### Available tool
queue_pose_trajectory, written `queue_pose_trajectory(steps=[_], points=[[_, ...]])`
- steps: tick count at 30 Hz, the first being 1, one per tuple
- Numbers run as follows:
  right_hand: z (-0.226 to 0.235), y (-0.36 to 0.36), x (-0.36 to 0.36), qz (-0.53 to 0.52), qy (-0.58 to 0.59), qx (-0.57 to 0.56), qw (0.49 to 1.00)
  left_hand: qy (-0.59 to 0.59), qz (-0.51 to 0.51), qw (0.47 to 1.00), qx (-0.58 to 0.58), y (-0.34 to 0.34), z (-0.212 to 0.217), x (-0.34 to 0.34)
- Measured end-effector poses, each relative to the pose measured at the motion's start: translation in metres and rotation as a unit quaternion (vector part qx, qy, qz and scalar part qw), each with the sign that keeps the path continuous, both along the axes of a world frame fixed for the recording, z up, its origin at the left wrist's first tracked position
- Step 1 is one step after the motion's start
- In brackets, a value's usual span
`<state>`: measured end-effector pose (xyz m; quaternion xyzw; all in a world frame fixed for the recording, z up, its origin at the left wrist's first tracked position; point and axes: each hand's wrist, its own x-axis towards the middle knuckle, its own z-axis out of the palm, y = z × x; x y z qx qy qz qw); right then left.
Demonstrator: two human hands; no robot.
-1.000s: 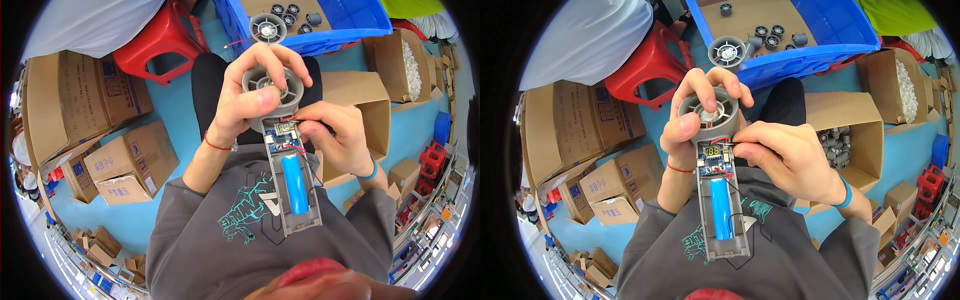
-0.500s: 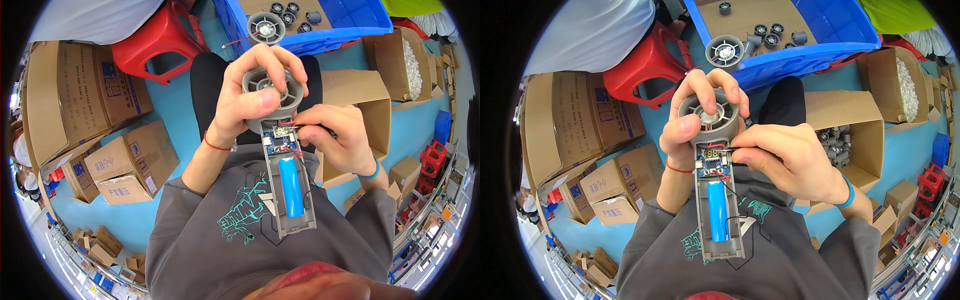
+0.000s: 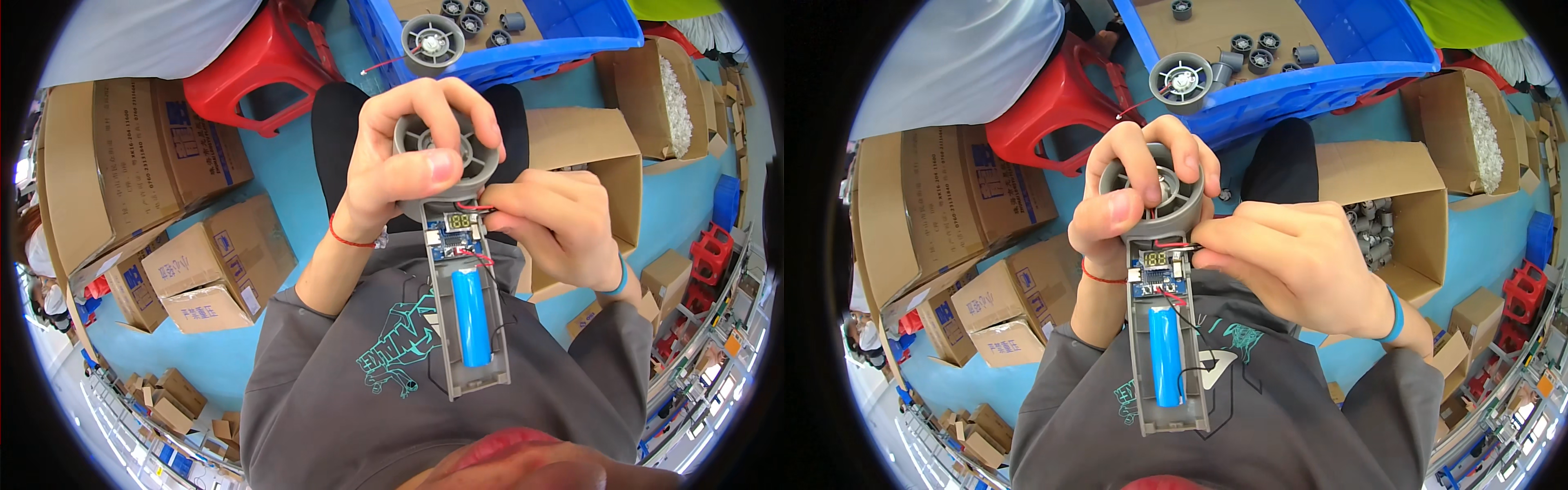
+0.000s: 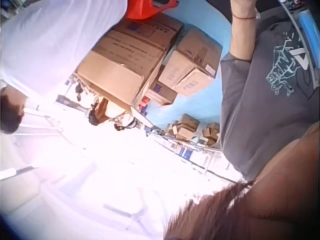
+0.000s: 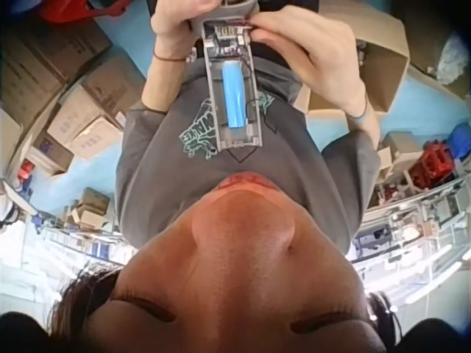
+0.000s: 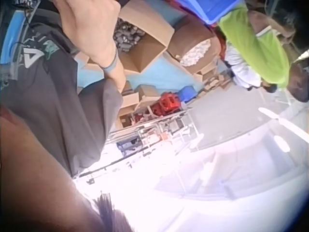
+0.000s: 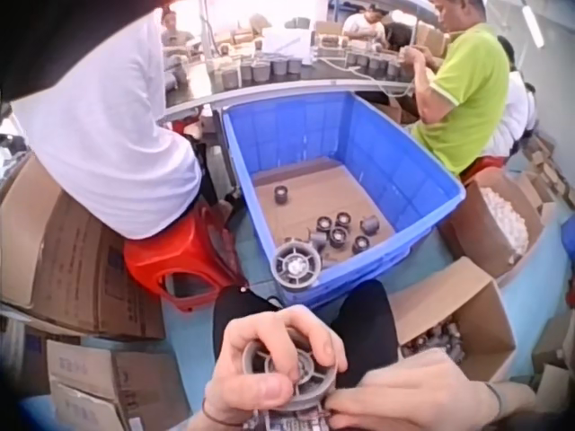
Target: Assembling and testing small electronic cooling fans using a manual assembly jig.
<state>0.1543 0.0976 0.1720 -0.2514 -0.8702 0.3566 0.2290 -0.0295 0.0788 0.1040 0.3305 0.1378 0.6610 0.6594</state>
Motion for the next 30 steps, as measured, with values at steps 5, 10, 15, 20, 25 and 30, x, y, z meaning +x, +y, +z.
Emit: queue_pose_trajectory(steps=[5, 10, 15, 20, 25, 30], points=[[0.002, 0.004, 0.005, 0.020, -0.008, 0.051, 0.998, 0.006, -0.008, 1.000, 0.022, 0.003, 0.000, 0.002], [0.008, 0.007, 0.005, 0.021, -0.008, -0.081, 0.996, 0.015, -0.004, 0.999, 0.040, 0.003, 0.002, 0.002], [0.009, 0.006, 0.007, 0.023, -0.011, -0.160, 0.987, 0.018, -0.004, 0.999, 0.043, 0.003, 0.001, 0.002], [0.010, 0.001, 0.005, -0.003, -0.010, -0.101, 0.995, 0.025, 0.003, 0.999, 0.041, 0.003, -0.001, 0.001], [0.013, -0.002, 0.008, 0.001, -0.023, 0.029, 0.999, 0.022, 0.004, 0.999, 0.046, 0.003, 0.001, 0.001], [0.012, -0.003, 0.006, -0.003, -0.021, 0.144, 0.989, 0.008, -0.012, 0.999, 0.045, 0.004, 0.002, 0.002]])
